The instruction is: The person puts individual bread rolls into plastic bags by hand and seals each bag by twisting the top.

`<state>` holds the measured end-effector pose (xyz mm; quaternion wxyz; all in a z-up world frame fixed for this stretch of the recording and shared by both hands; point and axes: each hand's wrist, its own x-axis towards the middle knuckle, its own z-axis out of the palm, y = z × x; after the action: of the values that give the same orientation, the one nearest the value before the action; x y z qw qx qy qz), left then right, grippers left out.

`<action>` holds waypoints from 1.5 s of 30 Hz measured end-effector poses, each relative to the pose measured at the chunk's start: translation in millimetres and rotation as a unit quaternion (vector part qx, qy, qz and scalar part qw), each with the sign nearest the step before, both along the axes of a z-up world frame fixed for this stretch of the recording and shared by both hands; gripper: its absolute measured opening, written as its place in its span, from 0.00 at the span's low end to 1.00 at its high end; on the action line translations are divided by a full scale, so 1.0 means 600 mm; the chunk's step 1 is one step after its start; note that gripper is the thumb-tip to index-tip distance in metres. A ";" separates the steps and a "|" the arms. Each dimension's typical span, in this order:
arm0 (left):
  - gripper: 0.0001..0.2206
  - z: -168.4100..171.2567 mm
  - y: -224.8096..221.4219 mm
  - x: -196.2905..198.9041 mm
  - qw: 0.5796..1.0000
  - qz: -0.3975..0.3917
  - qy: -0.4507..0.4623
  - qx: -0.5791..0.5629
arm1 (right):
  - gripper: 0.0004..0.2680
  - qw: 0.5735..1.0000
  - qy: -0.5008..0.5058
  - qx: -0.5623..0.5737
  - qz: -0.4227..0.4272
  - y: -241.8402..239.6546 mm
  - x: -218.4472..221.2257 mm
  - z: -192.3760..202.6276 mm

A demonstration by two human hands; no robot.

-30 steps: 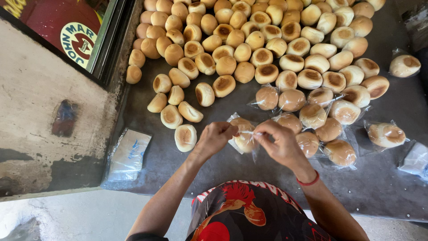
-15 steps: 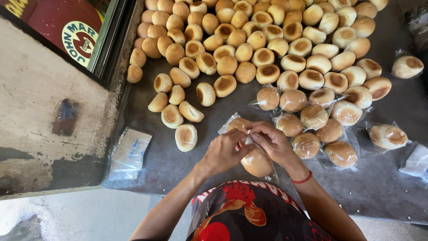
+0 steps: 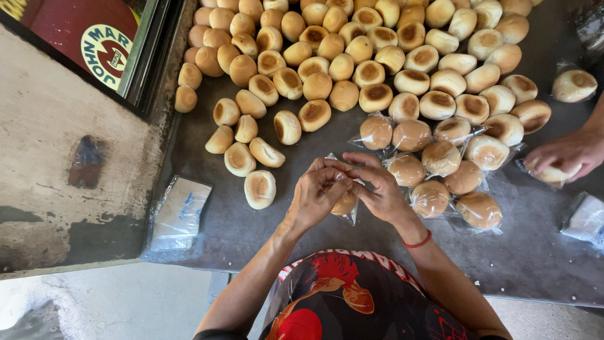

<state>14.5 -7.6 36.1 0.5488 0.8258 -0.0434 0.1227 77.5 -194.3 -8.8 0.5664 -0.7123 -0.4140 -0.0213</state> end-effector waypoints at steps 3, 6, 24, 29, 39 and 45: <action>0.07 -0.003 -0.002 0.002 0.995 -0.031 0.031 -0.090 | 0.08 0.991 -0.062 -0.058 -0.100 0.005 -0.020 0.029; 0.05 -0.005 -0.008 -0.003 0.997 0.015 0.040 -0.061 | 0.10 0.989 -0.091 -0.025 -0.116 0.007 -0.034 0.048; 0.16 -0.269 0.051 0.082 0.974 0.161 -0.002 0.156 | 0.01 0.900 0.127 0.052 -0.414 -0.192 0.020 -0.028; 0.11 -0.366 0.047 0.100 0.993 0.106 0.003 0.049 | 0.05 0.936 0.021 -0.070 -0.345 -0.161 0.031 -0.063; 0.20 -0.330 0.032 0.078 0.966 0.145 0.026 0.212 | 0.36 0.917 -0.074 -0.341 -0.192 0.039 0.035 -0.173; 0.04 -0.381 0.067 0.087 0.965 0.199 0.066 0.155 | 0.33 0.919 0.023 -0.324 -0.224 -0.047 0.028 -0.214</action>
<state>66.8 32.7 -192.3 0.3804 0.8991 0.1396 0.1659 94.3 -222.7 -137.4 0.2946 -0.9311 -0.2150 0.0041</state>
